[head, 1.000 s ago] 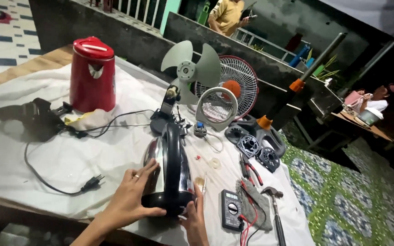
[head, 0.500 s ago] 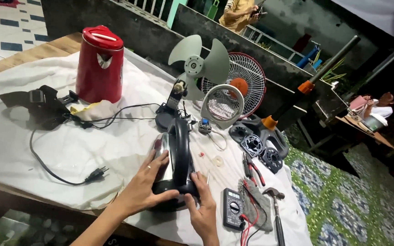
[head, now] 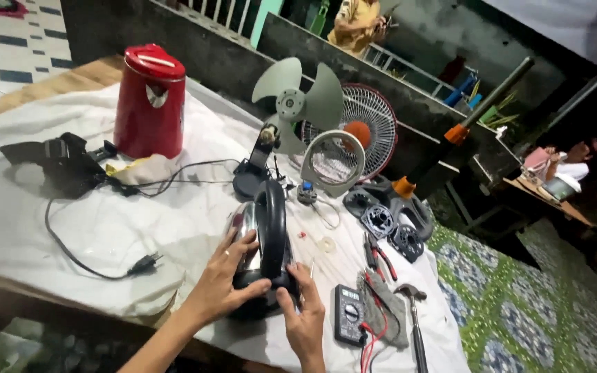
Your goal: Repairing an electric kettle by testing it with a multimeter, using a screwdriver, and cleaning parts with a brush.
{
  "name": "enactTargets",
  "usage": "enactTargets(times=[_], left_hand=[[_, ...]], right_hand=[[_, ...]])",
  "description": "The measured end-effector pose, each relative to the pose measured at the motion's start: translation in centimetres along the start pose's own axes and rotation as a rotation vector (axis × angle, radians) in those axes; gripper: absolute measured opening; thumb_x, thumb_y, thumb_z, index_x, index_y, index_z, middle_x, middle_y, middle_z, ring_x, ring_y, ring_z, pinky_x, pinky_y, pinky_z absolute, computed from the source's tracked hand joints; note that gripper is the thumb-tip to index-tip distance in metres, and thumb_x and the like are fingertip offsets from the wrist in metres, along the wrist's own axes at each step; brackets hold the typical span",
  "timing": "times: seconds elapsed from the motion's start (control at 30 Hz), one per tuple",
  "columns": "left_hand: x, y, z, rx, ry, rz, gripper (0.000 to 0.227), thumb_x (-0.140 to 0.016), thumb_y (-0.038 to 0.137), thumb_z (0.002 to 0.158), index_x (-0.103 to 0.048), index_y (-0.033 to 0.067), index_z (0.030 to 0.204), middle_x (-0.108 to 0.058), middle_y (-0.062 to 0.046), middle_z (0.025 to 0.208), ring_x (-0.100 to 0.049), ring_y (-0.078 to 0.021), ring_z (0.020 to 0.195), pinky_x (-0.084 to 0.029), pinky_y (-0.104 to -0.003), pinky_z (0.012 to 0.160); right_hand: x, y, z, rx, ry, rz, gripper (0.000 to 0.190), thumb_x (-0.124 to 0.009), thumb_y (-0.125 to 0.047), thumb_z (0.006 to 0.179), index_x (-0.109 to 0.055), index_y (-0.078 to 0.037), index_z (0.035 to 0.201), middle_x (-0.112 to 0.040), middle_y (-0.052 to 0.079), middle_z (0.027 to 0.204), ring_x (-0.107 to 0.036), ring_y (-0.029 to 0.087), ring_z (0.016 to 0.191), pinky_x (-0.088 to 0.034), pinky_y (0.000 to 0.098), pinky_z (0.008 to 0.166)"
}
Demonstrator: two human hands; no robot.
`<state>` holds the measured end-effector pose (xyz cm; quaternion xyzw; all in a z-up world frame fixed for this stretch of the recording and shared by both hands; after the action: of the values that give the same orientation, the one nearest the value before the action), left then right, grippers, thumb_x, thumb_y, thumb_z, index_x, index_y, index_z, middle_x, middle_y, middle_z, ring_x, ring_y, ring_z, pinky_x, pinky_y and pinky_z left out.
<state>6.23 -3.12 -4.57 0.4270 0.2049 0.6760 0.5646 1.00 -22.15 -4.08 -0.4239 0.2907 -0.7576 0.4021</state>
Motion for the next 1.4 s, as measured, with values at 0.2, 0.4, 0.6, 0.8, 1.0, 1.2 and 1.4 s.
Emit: enactTargets(times=[0.2,0.4,0.6,0.8,1.0,1.2,1.4], left_hand=[[-0.6,0.4,-0.5,-0.057,-0.061,0.059,0.084,-0.080,0.052,0.080,-0.049,0.0163,0.149,-0.042,-0.001,0.163,-0.019,-0.0321,0.158,-0.025,-0.052,0.122],[-0.7,-0.4,-1.3,-0.037,-0.107,0.041,0.087,-0.087,0.049,0.076,-0.049,0.0277,0.151,-0.030,-0.002,0.169,-0.010,-0.0302,0.160,-0.020,-0.055,0.123],[-0.5,-0.6,-1.6,0.031,-0.069,-0.032,0.078,-0.084,0.045,0.078,-0.052,0.0314,0.148,-0.030,0.002,0.169,-0.005,-0.0266,0.162,-0.018,-0.058,0.124],[0.1,-0.4,-1.1,0.050,-0.062,-0.049,0.068,-0.080,0.046,0.079,-0.060,0.0279,0.142,-0.038,0.000,0.165,-0.012,-0.0266,0.161,-0.019,-0.054,0.124],[-1.0,0.0,-1.5,0.056,-0.060,-0.003,0.065,-0.082,0.048,0.080,-0.059,0.0279,0.137,-0.034,0.000,0.166,-0.006,-0.0293,0.161,-0.022,-0.057,0.122],[-0.9,1.2,-1.2,-0.019,-0.017,-0.050,0.046,-0.073,0.042,0.088,-0.064,0.0214,0.128,-0.036,-0.004,0.165,-0.003,-0.0306,0.162,-0.022,-0.056,0.122],[-1.1,0.5,-1.1,0.107,-0.018,-0.100,0.041,-0.075,0.041,0.085,-0.069,0.0203,0.120,-0.040,0.000,0.165,-0.006,-0.0271,0.162,-0.021,-0.054,0.122]], right_hand=[[0.7,2.2,-1.1,-0.169,0.021,0.118,0.048,-0.071,-0.026,0.090,-0.065,-0.018,0.137,-0.056,0.009,0.155,-0.061,0.018,0.106,-0.044,0.0279,0.071],[0.9,2.4,-1.4,-0.144,-0.054,0.191,0.055,-0.062,-0.030,0.096,-0.053,-0.012,0.148,-0.049,0.010,0.160,-0.044,0.021,0.149,-0.035,0.0340,0.119],[0.3,1.6,-1.6,-0.191,-0.102,0.246,0.059,-0.057,-0.036,0.099,-0.046,-0.016,0.153,-0.038,0.011,0.166,-0.034,0.024,0.155,-0.035,0.0368,0.120],[0.4,1.4,-1.7,-0.068,-0.032,0.178,0.060,-0.064,-0.038,0.095,-0.052,-0.012,0.148,-0.044,0.013,0.161,-0.038,0.025,0.152,-0.037,0.0378,0.119],[0.8,-2.0,-2.3,0.242,0.107,-0.144,0.038,-0.074,-0.010,0.090,-0.069,-0.012,0.127,-0.064,0.013,0.143,-0.057,0.029,0.138,-0.045,0.0418,0.114],[1.4,-2.1,-2.4,0.239,0.132,-0.189,0.036,-0.076,-0.010,0.088,-0.073,-0.009,0.123,-0.067,0.015,0.140,-0.062,0.027,0.134,-0.048,0.0397,0.111],[1.4,-2.4,-1.9,0.140,0.089,-0.154,0.030,-0.073,-0.019,0.091,-0.076,-0.009,0.119,-0.066,0.015,0.141,-0.060,0.027,0.136,-0.046,0.0406,0.112]])
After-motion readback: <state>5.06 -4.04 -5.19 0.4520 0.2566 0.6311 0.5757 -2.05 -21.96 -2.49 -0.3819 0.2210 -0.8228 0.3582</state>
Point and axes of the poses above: each hand's wrist, its own z-axis towards the middle knuckle, its own x-axis out of the back of the hand, y = z × x, the point moved 7 cm from there along z, towards the middle knuckle
